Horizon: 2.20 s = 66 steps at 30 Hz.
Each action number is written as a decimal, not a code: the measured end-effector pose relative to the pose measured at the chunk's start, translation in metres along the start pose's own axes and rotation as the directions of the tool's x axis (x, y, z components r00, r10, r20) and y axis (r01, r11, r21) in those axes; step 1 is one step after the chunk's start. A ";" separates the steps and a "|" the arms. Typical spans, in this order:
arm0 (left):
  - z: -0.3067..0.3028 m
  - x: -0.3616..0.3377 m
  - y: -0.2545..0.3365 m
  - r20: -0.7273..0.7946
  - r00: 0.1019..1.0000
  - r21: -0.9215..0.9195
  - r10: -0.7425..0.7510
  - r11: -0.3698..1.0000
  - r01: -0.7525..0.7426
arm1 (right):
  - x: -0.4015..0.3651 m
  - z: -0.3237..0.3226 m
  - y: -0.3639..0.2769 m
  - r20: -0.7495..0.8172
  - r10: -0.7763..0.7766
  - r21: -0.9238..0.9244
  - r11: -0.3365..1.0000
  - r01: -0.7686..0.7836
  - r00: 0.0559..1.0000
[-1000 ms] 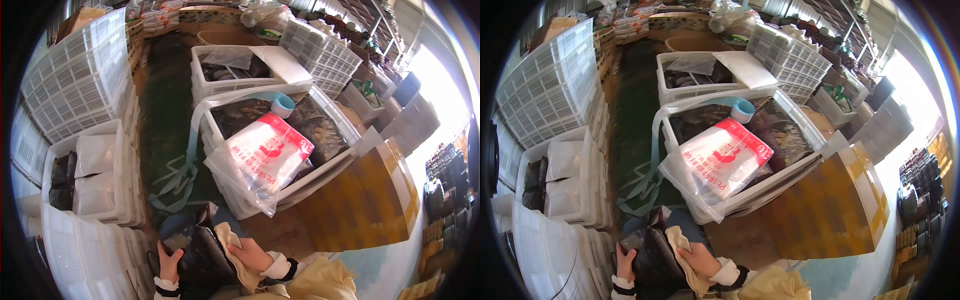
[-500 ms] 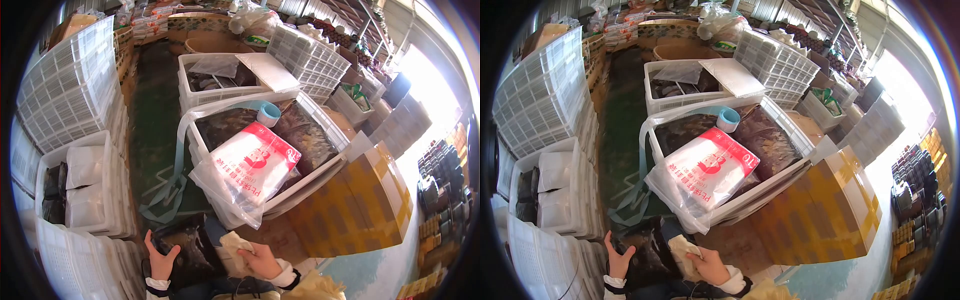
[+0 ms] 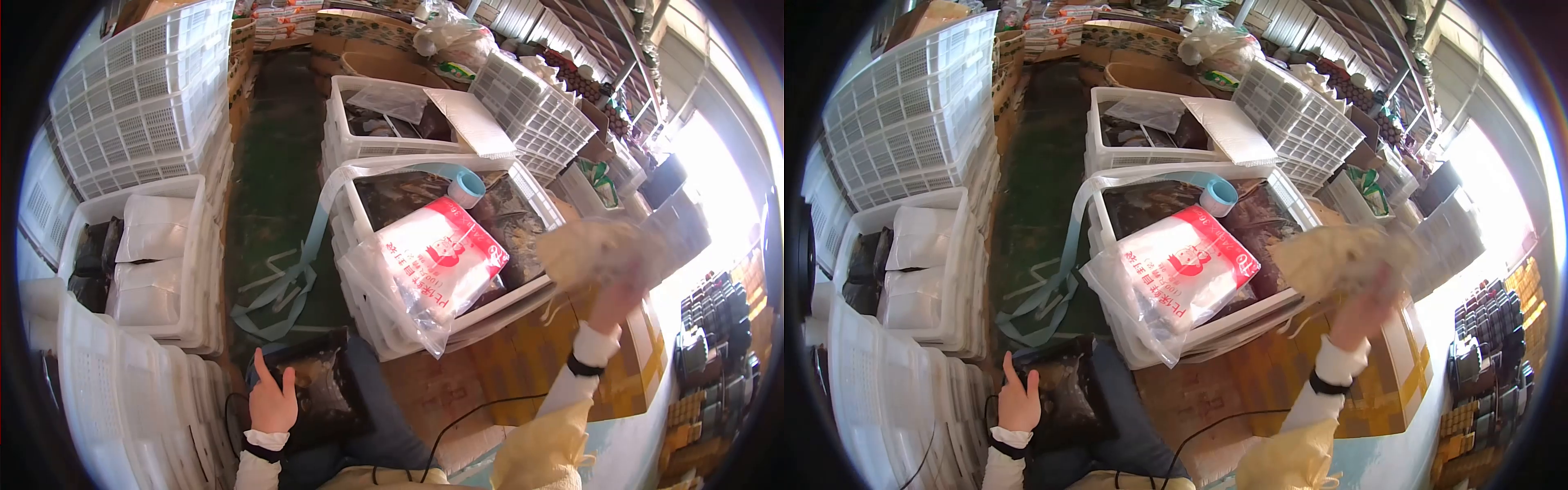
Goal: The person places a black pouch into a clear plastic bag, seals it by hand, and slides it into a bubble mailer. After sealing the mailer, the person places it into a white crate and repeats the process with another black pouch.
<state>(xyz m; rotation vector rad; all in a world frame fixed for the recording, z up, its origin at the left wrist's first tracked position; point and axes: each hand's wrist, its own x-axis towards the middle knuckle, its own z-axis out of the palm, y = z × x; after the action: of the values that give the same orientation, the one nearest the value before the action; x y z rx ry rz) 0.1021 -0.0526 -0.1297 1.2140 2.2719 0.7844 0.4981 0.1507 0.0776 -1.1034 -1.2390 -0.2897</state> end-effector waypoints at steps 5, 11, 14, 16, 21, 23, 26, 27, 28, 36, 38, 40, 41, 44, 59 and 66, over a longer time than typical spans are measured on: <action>-0.006 -0.001 0.012 0.018 0.999 0.216 -0.027 0.976 0.023 | -0.060 0.077 0.003 0.564 -0.148 -0.341 0.854 0.392 0.813; -0.030 -0.005 0.025 0.114 0.993 0.495 0.019 0.866 -0.074 | -0.145 0.081 -0.117 0.805 -0.494 0.247 0.781 0.573 0.327; -0.052 -0.006 0.023 -0.039 0.904 0.375 0.426 0.845 -0.382 | -0.157 0.088 -0.092 0.887 -0.338 0.199 0.895 0.400 0.314; -0.079 -0.010 0.068 -0.049 0.862 -0.012 0.504 0.863 -0.505 | -0.147 0.089 -0.092 0.830 -0.295 0.170 0.942 0.290 0.473; -0.058 0.018 0.150 -0.105 0.639 -0.182 0.762 0.617 -0.766 | -0.142 0.087 -0.091 0.752 -0.269 0.187 0.963 0.196 0.602; -0.012 0.060 0.167 -0.111 0.551 -0.219 0.827 0.520 -0.825 | -0.144 0.086 -0.092 0.711 -0.318 0.206 0.947 0.247 0.627; 0.051 0.117 0.179 -0.007 0.437 -0.182 0.900 0.428 -0.885 | -0.139 0.087 -0.095 0.657 -0.338 0.202 0.940 0.274 0.674; 0.053 0.123 0.186 0.029 0.404 -0.149 0.914 0.404 -0.903 | -0.136 0.087 -0.097 0.643 -0.323 0.207 0.946 0.248 0.695; 0.056 0.127 0.190 0.106 0.397 -0.125 0.912 0.408 -0.904 | -0.133 0.087 -0.096 0.631 -0.306 0.212 0.952 0.220 0.713; 0.062 0.132 0.202 0.386 0.427 0.033 0.818 0.451 -0.892 | -0.128 0.088 -0.087 0.707 -0.271 0.242 0.961 0.136 0.654; 0.071 0.133 0.188 0.337 0.396 0.003 0.854 0.420 -0.907 | -0.127 0.086 -0.088 0.767 -0.266 0.268 0.960 0.085 0.584; 0.068 0.132 0.172 0.207 0.304 -0.037 0.930 0.318 -0.947 | -0.119 0.082 -0.093 0.841 -0.277 0.295 0.955 0.035 0.464; 0.060 0.120 0.165 0.174 0.370 0.028 0.913 0.371 -0.928 | -0.115 0.084 -0.094 0.830 -0.332 0.356 0.934 0.033 0.449; 0.013 0.107 0.134 0.076 0.291 -0.122 0.954 0.299 -0.947 | -0.098 0.076 -0.114 0.801 -0.184 0.333 0.928 -0.169 0.570; 0.089 0.390 0.079 -0.002 0.928 -0.564 0.373 0.766 -0.309 | -0.091 0.104 -0.193 0.764 -0.388 0.465 0.885 -0.023 0.516; 0.036 0.344 0.072 0.255 0.851 -0.818 0.459 0.572 -0.064 | -0.078 0.174 -0.168 0.818 -0.399 0.425 0.905 0.034 0.414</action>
<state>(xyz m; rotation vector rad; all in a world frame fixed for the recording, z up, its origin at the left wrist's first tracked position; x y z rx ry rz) -0.0099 0.2823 -0.1492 1.1226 1.1087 1.2845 0.2451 0.1779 0.0827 -0.7366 -2.3248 0.4163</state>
